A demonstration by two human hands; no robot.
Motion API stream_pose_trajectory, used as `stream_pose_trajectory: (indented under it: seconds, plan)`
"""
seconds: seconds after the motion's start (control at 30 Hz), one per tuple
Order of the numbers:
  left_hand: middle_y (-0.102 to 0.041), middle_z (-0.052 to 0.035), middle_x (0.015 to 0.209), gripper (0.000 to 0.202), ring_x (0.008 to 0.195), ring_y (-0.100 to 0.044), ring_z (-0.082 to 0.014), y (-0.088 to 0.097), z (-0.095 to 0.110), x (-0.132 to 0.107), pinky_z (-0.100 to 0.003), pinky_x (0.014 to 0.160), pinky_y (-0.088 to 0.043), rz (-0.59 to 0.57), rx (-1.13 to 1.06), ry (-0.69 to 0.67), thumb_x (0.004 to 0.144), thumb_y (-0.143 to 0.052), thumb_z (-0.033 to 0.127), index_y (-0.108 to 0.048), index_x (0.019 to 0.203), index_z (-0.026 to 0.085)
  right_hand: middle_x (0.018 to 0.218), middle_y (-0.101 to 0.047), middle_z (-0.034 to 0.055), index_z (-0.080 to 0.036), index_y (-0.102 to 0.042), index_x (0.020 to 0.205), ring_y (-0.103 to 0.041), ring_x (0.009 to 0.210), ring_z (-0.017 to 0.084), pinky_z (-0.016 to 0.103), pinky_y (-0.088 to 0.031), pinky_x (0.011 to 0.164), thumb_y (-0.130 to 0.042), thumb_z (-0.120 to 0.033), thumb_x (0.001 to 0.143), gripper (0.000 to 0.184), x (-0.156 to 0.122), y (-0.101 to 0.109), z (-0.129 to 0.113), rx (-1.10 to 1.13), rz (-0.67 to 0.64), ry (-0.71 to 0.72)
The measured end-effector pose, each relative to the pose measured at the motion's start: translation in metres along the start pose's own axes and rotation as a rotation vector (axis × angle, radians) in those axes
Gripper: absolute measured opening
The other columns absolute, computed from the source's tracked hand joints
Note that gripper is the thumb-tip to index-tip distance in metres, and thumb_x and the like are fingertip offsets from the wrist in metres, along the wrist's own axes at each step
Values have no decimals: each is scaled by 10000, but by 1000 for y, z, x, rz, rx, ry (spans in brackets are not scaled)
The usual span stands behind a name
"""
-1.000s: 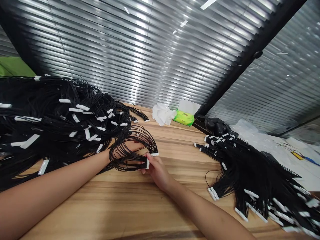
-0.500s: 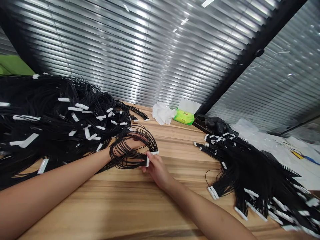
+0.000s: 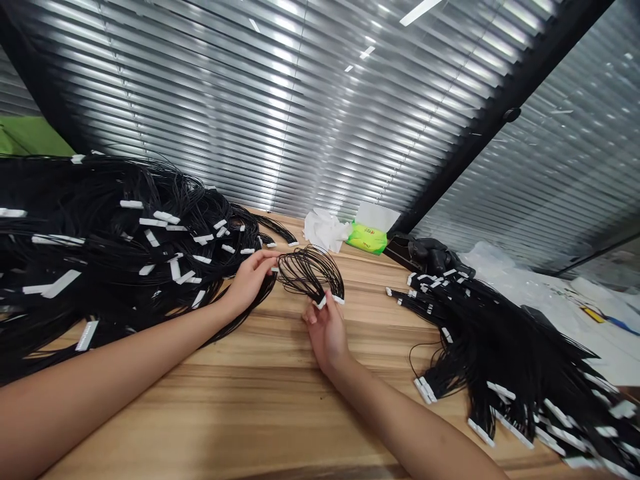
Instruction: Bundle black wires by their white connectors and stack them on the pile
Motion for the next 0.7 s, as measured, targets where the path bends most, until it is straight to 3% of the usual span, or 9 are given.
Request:
stream_pose_trajectory:
  seconds: [0.07, 0.17, 0.27, 0.37, 0.43, 0.53, 0.6, 0.7]
  plan:
    - [-522, 25, 575, 289, 564, -459, -112, 1, 13, -12, -231, 576, -358, -8, 144, -85, 841, -480, 367, -554, 639, 173, 685, -609, -39, -222, -540, 777, -365, 450, 64, 229, -337, 511, -658, -442, 743, 252, 0, 0, -1, -5, 8, -1]
    - [-468, 23, 456, 464, 484, -406, -108, -29, 28, -37, -251, 546, -287, -343, 481, -215, 861, -466, 404, -516, 466, 167, 680, -609, -34, -215, -547, 768, -372, 452, 68, 231, -327, 502, -651, -464, 739, 272, -1, -2, -1, -35, -8, 17]
    - [-677, -9, 673, 459, 657, -567, -166, -50, 29, -53, -272, 664, -345, -554, 596, -203, 905, -400, 442, -689, 637, 206, 601, -547, -49, -202, -554, 725, -375, 464, 78, 228, -299, 478, -662, -468, 731, 287, -2, -3, 0, -109, -32, 58]
    - [-709, -49, 893, 448, 876, -590, -231, -50, 27, -49, -306, 773, -369, -479, 601, -154, 910, -366, 480, -727, 837, 226, 521, -491, -54, -189, -570, 682, -387, 459, 88, 231, -283, 464, -666, -491, 725, 319, -2, -3, 5, -204, -54, 60]
    - [-693, -62, 875, 474, 866, -584, -236, -45, 20, -43, -312, 761, -384, -426, 512, -63, 904, -351, 517, -708, 976, 214, 515, -508, -39, -180, -588, 664, -398, 454, 94, 236, -284, 460, -649, -518, 732, 350, -3, -5, 7, -270, -95, 49]
    - [-615, -10, 633, 542, 674, -563, -194, -47, 2, -43, -294, 670, -399, -506, 244, 162, 895, -314, 575, -664, 1094, 212, 577, -579, 7, -159, -626, 637, -424, 467, 99, 248, -313, 480, -583, -563, 768, 427, -7, -14, 9, -370, -215, 44]
    - [-551, 9, 523, 576, 599, -544, -175, -53, -7, -47, -288, 654, -407, -586, 61, 301, 887, -294, 598, -692, 970, 190, 609, -606, 31, -152, -643, 623, -449, 488, 106, 253, -336, 504, -538, -585, 790, 476, -11, -21, 9, -425, -293, 40]
    - [-532, -7, 472, 543, 570, -554, -163, -63, -7, -54, -279, 652, -426, -695, -204, 404, 867, -349, 560, -648, 645, 164, 605, -606, 33, -154, -654, 634, -460, 503, 113, 255, -351, 526, -506, -600, 806, 501, -16, -27, 8, -463, -345, 42]
Point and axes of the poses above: each hand's wrist, its own x-axis towards the middle knuckle, its own y-axis out of the back of the hand, z = x × y, the point moved 7 cm from there along x, towards the middle knuckle
